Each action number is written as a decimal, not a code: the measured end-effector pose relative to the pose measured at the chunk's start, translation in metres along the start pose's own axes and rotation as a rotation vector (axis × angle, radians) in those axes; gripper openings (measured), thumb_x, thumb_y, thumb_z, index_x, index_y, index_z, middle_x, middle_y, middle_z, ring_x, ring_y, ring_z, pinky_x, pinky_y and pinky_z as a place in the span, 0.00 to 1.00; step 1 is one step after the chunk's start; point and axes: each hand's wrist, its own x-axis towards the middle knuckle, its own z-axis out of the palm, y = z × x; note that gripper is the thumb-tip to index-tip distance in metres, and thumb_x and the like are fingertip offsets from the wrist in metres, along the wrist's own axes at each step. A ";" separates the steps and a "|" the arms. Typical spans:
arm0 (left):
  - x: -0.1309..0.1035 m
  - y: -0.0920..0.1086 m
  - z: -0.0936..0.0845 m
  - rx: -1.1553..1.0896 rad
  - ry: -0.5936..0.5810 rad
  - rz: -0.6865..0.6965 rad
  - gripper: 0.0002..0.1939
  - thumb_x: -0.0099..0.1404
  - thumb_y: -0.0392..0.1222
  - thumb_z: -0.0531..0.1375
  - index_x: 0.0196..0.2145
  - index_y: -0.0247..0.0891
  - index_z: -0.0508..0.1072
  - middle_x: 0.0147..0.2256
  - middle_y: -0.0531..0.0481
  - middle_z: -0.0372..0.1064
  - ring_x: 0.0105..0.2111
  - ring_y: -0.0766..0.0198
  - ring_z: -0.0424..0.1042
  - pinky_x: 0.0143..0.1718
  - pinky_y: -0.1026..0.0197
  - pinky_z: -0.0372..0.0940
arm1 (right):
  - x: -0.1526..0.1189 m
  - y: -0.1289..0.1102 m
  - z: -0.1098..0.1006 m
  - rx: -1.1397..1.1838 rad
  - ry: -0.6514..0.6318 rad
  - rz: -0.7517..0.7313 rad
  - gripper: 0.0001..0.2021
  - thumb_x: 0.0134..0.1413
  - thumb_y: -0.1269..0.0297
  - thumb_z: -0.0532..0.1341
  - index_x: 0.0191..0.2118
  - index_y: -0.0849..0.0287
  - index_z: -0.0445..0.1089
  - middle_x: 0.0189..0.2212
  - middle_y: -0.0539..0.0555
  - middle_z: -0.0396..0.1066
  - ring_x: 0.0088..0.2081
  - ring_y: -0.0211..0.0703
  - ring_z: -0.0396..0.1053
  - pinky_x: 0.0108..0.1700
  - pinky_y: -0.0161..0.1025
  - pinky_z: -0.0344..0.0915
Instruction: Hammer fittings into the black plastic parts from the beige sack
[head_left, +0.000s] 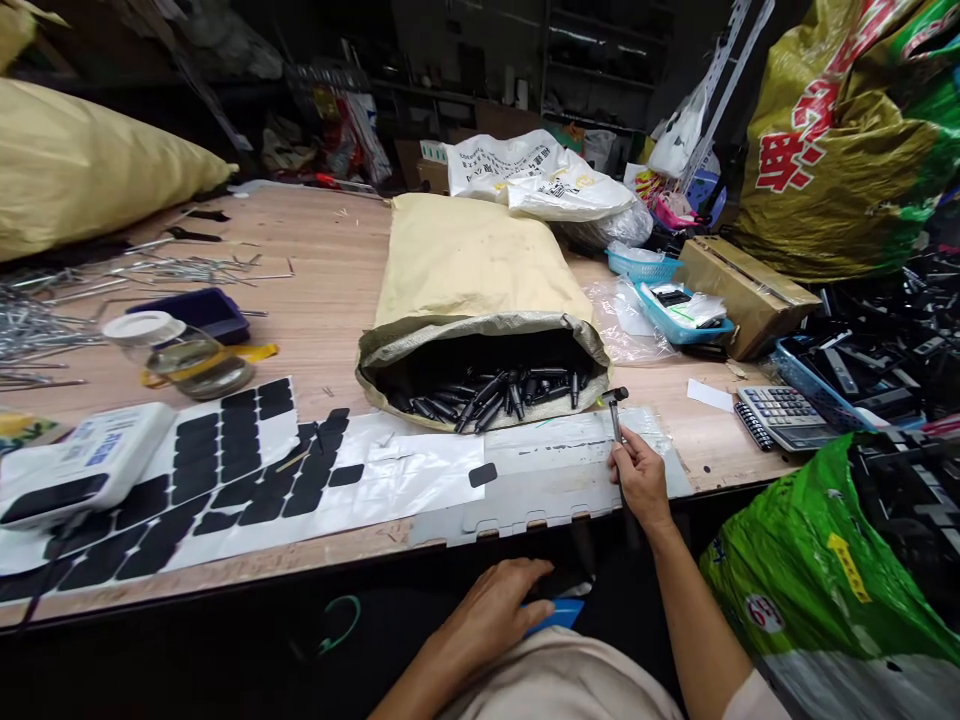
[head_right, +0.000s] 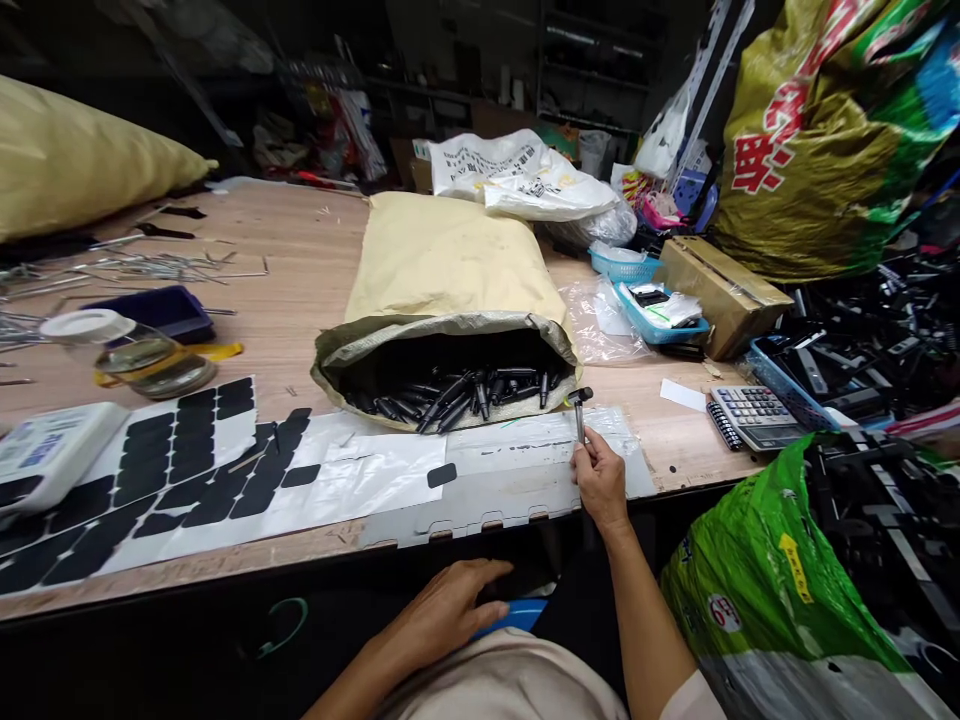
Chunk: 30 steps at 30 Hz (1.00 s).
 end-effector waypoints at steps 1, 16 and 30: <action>-0.003 0.009 -0.011 -0.056 -0.021 0.081 0.20 0.63 0.47 0.62 0.52 0.42 0.78 0.41 0.47 0.79 0.40 0.55 0.76 0.40 0.61 0.66 | 0.000 0.001 0.000 -0.002 0.001 -0.002 0.27 0.59 0.53 0.59 0.58 0.67 0.70 0.23 0.47 0.69 0.19 0.36 0.64 0.25 0.35 0.65; 0.080 -0.027 -0.124 0.450 1.039 -0.141 0.08 0.66 0.41 0.59 0.40 0.37 0.76 0.39 0.44 0.68 0.41 0.52 0.71 0.40 0.56 0.68 | -0.001 -0.005 0.002 -0.002 -0.013 -0.024 0.27 0.59 0.53 0.59 0.58 0.68 0.71 0.22 0.47 0.67 0.19 0.36 0.63 0.24 0.34 0.63; 0.061 -0.002 -0.074 0.187 0.865 0.206 0.08 0.70 0.42 0.56 0.41 0.42 0.75 0.39 0.49 0.72 0.41 0.58 0.73 0.44 0.58 0.68 | -0.001 -0.005 0.002 0.018 -0.010 -0.011 0.26 0.59 0.54 0.59 0.57 0.67 0.72 0.22 0.47 0.67 0.19 0.36 0.63 0.23 0.34 0.63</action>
